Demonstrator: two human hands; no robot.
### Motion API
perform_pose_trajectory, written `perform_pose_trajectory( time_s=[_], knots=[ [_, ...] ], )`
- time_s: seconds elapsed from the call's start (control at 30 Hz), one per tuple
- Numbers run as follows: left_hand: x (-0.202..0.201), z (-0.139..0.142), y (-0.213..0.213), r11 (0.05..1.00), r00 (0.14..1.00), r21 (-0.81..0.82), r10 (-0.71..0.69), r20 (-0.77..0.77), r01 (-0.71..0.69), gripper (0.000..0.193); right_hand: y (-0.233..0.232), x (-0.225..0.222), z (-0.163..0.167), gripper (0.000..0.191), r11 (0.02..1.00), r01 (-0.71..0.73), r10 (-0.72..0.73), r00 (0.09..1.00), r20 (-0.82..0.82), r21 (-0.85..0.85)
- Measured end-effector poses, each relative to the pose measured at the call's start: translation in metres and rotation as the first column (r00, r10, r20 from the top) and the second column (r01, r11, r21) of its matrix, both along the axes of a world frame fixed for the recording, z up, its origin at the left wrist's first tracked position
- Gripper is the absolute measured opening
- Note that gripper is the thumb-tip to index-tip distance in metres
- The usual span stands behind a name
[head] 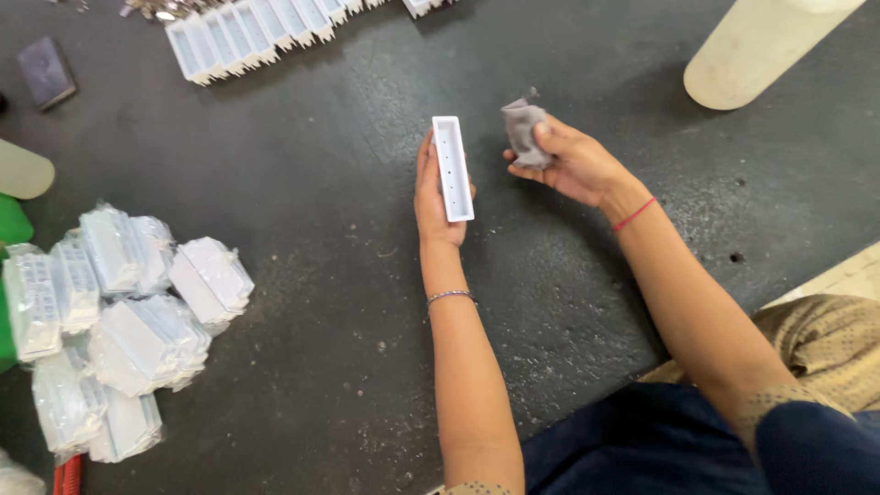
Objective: The person wipes small white plastic parts with a cloth, handling them one at a time. They pick up each part, wipe it, and place it back on the table among other similar parts.
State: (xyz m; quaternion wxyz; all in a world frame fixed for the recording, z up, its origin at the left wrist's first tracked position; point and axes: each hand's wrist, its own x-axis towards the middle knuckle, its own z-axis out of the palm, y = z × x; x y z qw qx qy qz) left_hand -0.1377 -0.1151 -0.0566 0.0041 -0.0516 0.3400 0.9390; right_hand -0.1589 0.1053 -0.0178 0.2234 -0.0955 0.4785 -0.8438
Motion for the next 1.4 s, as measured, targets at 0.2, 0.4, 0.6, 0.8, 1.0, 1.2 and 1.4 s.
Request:
perform_pose_trajectory(
  time_s=[0.2, 0.4, 0.6, 0.8, 1.0, 1.2, 1.4],
  knots=[
    [0.004, 0.009, 0.023, 0.995, 0.996, -0.053, -0.081, -0.032, 0.08, 0.044, 0.012, 0.007, -0.003, 0.039, 0.921, 0.227, -0.175, 0.967, -0.184, 0.318],
    [0.011, 0.016, 0.043, 0.98, 0.996, -0.191, -0.071, -0.046, 0.06, 0.043, 0.025, 0.014, 0.006, 0.033, 0.908, 0.348, -0.266, 0.909, -0.32, 0.234],
    [0.008, 0.017, 0.053, 0.972, 0.992, -0.232, -0.058, -0.113, 0.031, 0.045, 0.019, 0.025, 0.015, 0.035, 0.892, 0.391, -0.211, 0.803, -0.557, 0.225],
    [0.005, 0.008, 0.056, 0.971, 0.985, -0.223, -0.114, -0.127, 0.084, 0.044, 0.006, 0.043, 0.022, 0.038, 0.654, 0.716, -0.214, 0.485, -0.848, 0.244],
    [0.003, -0.003, 0.049, 0.985, 0.981, -0.172, -0.06, -0.187, 0.028, 0.046, -0.009, 0.055, 0.026, 0.032, 0.682, 0.656, 0.063, 0.389, -0.919, 0.324],
    [-0.003, 0.0, 0.023, 0.958, 0.967, -0.174, 0.203, -0.157, -0.229, 0.05, -0.01, 0.064, 0.038, 0.034, 0.786, 0.274, 0.424, 0.412, -0.806, 0.554],
    [0.001, 0.004, 0.032, 0.955, 0.97, -0.189, 0.21, -0.12, -0.23, 0.047, 0.009, 0.05, 0.043, 0.035, 0.823, 0.269, 0.242, 0.632, -0.736, 0.501]
  ],
)
